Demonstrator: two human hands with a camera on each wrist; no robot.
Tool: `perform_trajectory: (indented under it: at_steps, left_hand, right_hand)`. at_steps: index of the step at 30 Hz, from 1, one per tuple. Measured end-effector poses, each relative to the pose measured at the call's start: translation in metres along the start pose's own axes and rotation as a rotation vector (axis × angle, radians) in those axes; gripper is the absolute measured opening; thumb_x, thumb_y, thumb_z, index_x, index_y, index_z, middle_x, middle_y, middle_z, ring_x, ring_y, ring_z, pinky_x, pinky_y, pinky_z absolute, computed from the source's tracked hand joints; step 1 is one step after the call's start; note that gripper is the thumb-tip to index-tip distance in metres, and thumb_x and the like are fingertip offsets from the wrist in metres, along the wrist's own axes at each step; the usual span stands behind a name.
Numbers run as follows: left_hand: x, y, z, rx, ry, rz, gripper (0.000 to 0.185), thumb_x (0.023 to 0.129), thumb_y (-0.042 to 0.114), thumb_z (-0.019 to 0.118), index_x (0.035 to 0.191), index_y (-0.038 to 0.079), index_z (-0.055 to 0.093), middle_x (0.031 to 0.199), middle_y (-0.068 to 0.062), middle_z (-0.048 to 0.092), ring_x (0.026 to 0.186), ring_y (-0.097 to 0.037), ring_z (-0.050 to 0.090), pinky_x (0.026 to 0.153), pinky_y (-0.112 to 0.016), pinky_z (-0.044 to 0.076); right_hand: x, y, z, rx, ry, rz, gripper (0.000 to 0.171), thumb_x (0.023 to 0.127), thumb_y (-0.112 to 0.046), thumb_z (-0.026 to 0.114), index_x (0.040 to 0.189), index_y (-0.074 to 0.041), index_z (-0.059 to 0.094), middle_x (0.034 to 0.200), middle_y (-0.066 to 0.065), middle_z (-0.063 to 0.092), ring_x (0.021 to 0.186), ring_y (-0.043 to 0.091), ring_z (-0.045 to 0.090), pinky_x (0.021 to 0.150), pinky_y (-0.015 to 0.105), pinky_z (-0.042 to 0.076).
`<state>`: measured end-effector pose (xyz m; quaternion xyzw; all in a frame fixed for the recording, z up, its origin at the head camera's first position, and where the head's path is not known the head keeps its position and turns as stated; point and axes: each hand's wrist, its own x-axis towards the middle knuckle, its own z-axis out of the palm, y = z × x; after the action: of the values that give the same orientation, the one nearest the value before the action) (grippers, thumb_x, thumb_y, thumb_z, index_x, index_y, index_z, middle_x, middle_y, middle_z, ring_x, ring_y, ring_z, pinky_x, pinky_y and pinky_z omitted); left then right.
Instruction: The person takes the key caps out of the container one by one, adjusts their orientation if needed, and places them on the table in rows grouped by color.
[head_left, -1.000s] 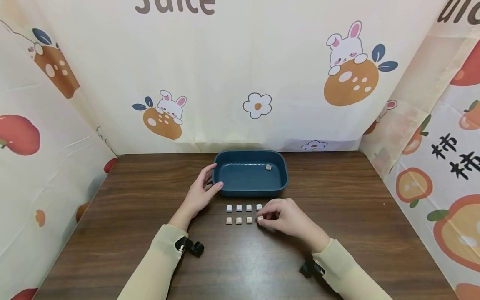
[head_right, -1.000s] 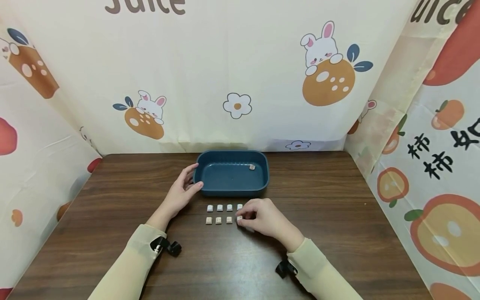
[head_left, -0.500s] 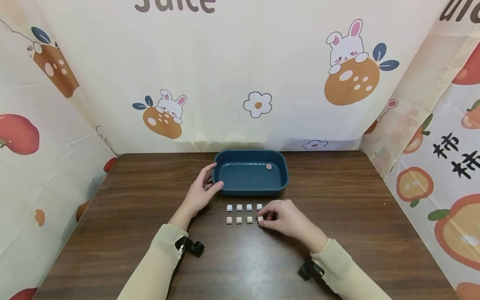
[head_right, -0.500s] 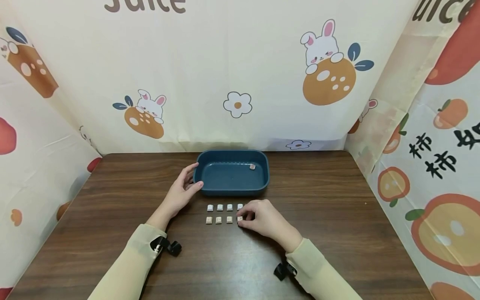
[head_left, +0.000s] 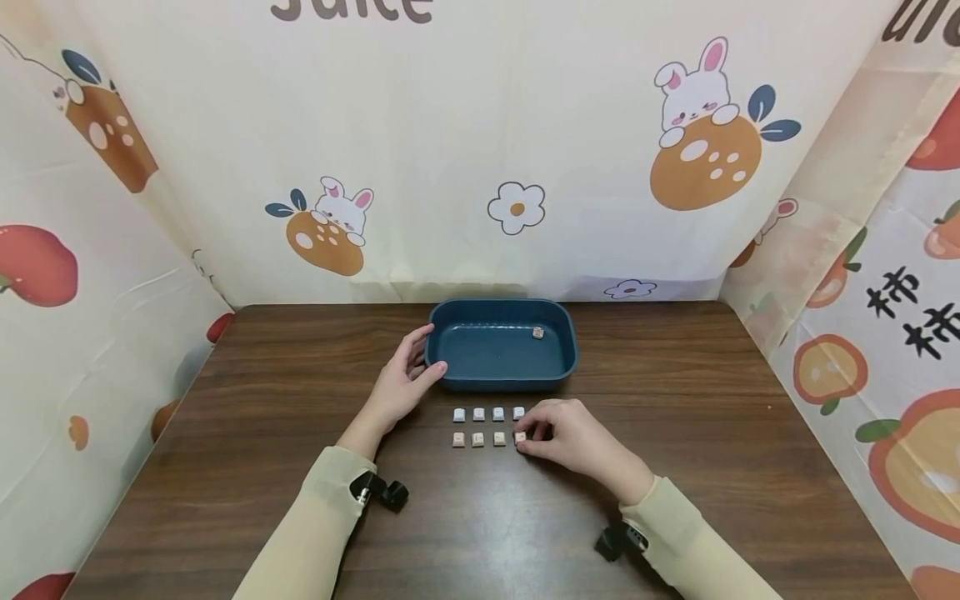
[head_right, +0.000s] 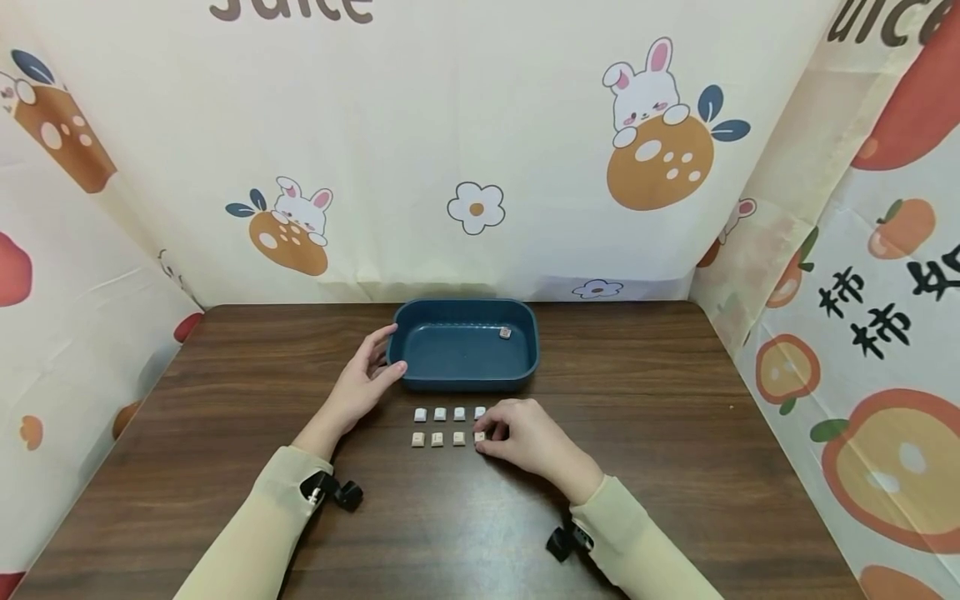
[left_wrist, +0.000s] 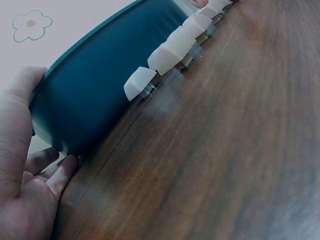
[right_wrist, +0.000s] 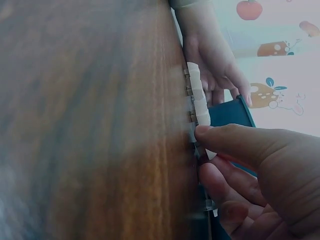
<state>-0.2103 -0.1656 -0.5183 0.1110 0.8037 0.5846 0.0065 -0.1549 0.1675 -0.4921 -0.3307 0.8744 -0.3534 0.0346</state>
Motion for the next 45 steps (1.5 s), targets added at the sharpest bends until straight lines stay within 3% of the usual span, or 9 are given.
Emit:
perform_trajectory:
  at_steps: [16, 25, 45]
  left_hand:
    - [0.001, 0.002, 0.001, 0.001, 0.002, -0.001, 0.072, 0.107, 0.037, 0.074, 0.169, 0.026, 0.038, 0.173, -0.011, 0.040, 0.157, -0.035, 0.043, 0.125, -0.059, 0.040]
    - [0.007, 0.005, 0.008, 0.016, -0.029, -0.004, 0.072, 0.107, 0.039, 0.073, 0.169, 0.027, 0.038, 0.172, -0.013, 0.042, 0.156, -0.035, 0.044, 0.124, -0.057, 0.041]
    - [0.000, 0.001, 0.001, 0.006, -0.004, -0.003, 0.073, 0.107, 0.040, 0.074, 0.169, 0.027, 0.038, 0.173, -0.012, 0.041, 0.157, -0.036, 0.043, 0.124, -0.058, 0.040]
  right_hand:
    - [0.000, 0.003, -0.003, -0.013, -0.003, -0.005, 0.016, 0.092, -0.016, 0.091, 0.107, -0.014, 0.085, 0.091, -0.009, 0.076, 0.078, 0.003, 0.066, 0.071, 0.025, 0.058]
    - [-0.009, 0.003, -0.011, -0.005, -0.010, 0.061, 0.016, 0.092, -0.017, 0.091, 0.107, -0.015, 0.085, 0.089, -0.010, 0.074, 0.076, 0.002, 0.064, 0.067, 0.024, 0.056]
    - [0.000, 0.000, -0.003, -0.016, -0.015, 0.019, 0.015, 0.091, -0.018, 0.092, 0.104, -0.015, 0.084, 0.091, -0.009, 0.074, 0.076, 0.001, 0.063, 0.069, 0.024, 0.058]
